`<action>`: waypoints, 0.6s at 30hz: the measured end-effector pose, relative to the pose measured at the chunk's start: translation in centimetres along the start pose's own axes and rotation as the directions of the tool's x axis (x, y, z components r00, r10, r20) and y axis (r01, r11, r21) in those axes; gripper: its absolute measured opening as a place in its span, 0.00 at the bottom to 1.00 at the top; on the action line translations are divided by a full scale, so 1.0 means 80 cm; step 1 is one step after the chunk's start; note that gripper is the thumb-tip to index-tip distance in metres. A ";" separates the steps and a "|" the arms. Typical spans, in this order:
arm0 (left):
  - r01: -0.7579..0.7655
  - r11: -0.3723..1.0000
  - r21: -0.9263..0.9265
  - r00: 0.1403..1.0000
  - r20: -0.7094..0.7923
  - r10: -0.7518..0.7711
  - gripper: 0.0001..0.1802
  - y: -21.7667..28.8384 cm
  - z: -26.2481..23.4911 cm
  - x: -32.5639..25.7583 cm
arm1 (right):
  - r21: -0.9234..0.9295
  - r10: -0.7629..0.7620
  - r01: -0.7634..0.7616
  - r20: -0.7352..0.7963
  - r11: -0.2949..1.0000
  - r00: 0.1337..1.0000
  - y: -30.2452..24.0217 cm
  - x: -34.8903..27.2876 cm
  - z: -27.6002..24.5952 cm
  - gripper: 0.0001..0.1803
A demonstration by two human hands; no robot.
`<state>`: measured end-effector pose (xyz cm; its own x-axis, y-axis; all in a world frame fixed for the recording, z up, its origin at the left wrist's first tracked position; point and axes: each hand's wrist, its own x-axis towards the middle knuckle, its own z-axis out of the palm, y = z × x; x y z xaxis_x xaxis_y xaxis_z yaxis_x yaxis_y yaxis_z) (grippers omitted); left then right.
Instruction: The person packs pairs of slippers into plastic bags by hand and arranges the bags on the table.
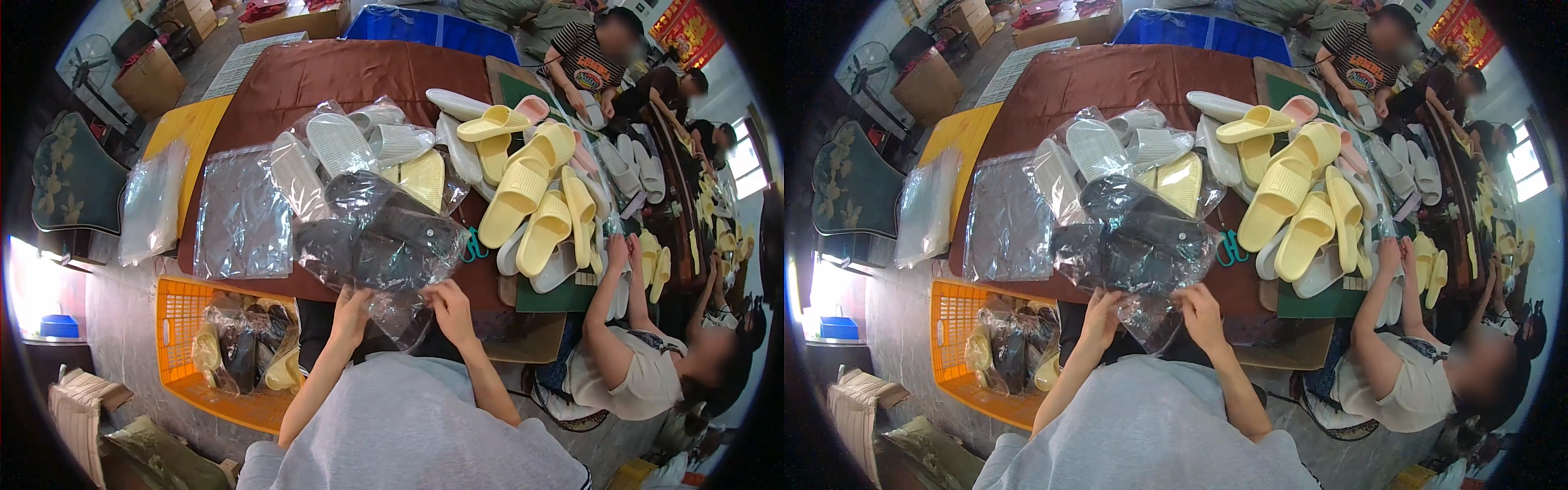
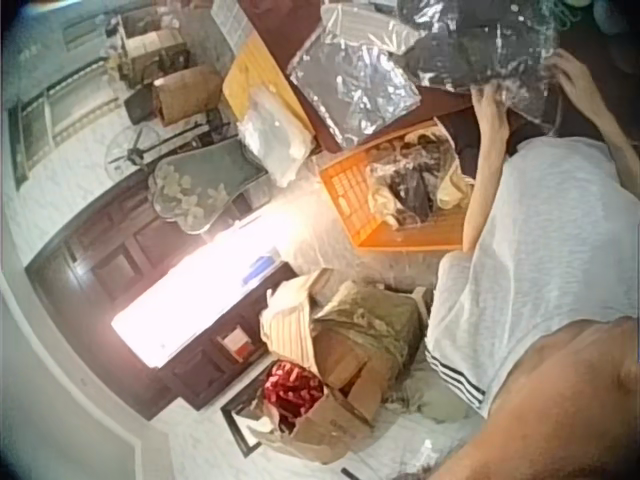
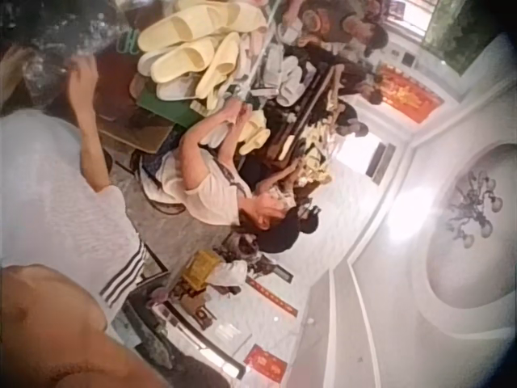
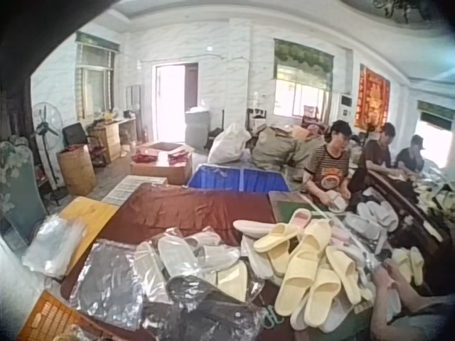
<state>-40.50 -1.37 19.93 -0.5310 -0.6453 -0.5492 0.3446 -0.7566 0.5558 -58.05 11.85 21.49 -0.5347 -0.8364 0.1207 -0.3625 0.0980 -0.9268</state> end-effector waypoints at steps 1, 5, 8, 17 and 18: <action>-0.002 0.998 0.056 0.998 0.069 -0.002 0.14 -0.003 -0.007 0.000 | 0.042 0.104 -0.104 -0.008 0.994 0.995 0.002 0.004 -0.001 0.12; 0.015 0.996 0.089 0.996 0.091 -0.023 0.17 -0.001 0.005 -0.005 | -0.016 0.263 -0.263 0.114 0.965 0.958 0.010 0.028 -0.010 0.19; 0.088 0.996 0.030 0.996 0.011 -0.088 0.20 0.003 0.006 0.003 | -0.372 -0.282 0.270 0.023 0.888 0.959 0.014 0.057 -0.013 0.23; 0.065 0.977 -0.202 0.995 -0.057 -0.078 0.21 -0.027 -0.012 0.050 | -0.587 -0.268 0.206 -0.020 0.783 0.963 0.027 0.130 0.006 0.31; 0.059 0.985 -0.161 0.995 -0.071 -0.071 0.21 -0.027 -0.019 0.055 | -0.599 -0.202 0.154 -0.014 0.786 0.979 0.025 0.132 0.011 0.32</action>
<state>-42.40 -2.72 15.37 -0.4977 -0.5957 -0.6304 0.4331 -0.8004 0.4144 -63.78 2.73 20.63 -0.4609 -0.8315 0.3100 -0.8241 0.2714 -0.4973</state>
